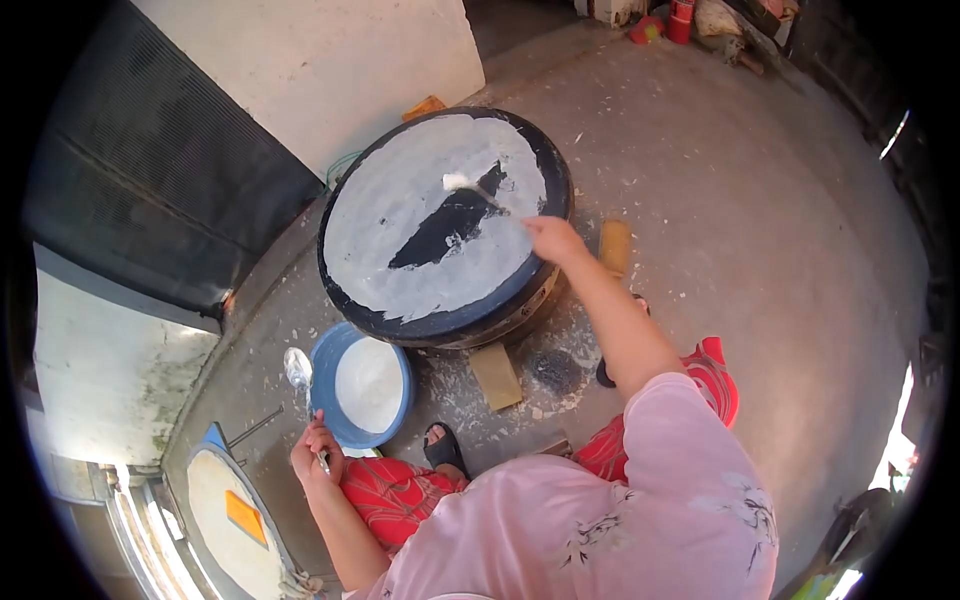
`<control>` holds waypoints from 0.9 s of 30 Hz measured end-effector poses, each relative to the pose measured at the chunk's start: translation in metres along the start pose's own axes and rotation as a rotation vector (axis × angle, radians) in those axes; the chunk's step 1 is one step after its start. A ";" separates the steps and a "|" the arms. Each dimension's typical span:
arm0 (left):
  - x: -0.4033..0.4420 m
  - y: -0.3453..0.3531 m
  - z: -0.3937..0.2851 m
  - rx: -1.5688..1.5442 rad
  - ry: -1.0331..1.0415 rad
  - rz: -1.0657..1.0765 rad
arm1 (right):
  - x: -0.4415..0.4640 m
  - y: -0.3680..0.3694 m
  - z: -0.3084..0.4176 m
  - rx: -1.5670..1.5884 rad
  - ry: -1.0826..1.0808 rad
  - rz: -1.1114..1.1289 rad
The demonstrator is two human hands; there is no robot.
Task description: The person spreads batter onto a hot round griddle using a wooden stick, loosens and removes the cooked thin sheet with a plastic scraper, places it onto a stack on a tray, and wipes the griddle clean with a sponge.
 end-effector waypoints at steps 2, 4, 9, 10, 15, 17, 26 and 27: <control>-0.001 0.000 0.001 -0.004 -0.008 0.008 | -0.017 0.007 0.026 -0.076 -0.019 0.087; -0.003 0.002 0.002 -0.009 -0.012 0.016 | -0.035 -0.015 0.053 -0.086 0.046 0.136; -0.008 0.000 0.002 0.010 0.002 0.018 | -0.028 0.000 -0.013 0.054 0.110 -0.100; -0.007 0.002 0.001 0.009 0.004 0.020 | -0.038 0.016 0.005 0.022 0.132 -0.016; -0.015 0.008 0.004 0.020 0.019 -0.018 | -0.064 0.041 0.083 -0.090 0.031 0.182; -0.015 0.005 0.002 0.031 0.030 -0.004 | -0.059 0.030 0.077 -0.079 0.122 0.178; -0.018 0.004 0.001 0.045 0.048 0.006 | -0.078 0.039 0.105 -0.199 -0.077 0.312; -0.018 0.004 0.001 0.044 0.039 0.009 | -0.084 0.022 0.118 -0.271 -0.042 0.351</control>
Point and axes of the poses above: each hand's wrist, its own x-axis towards the middle knuckle, its own y-axis out of the palm, z = x × y, the point moved 4 cm from there along x, towards the middle knuckle, and after that the axes turned 11 degrees about x, right-handed, at the moved point
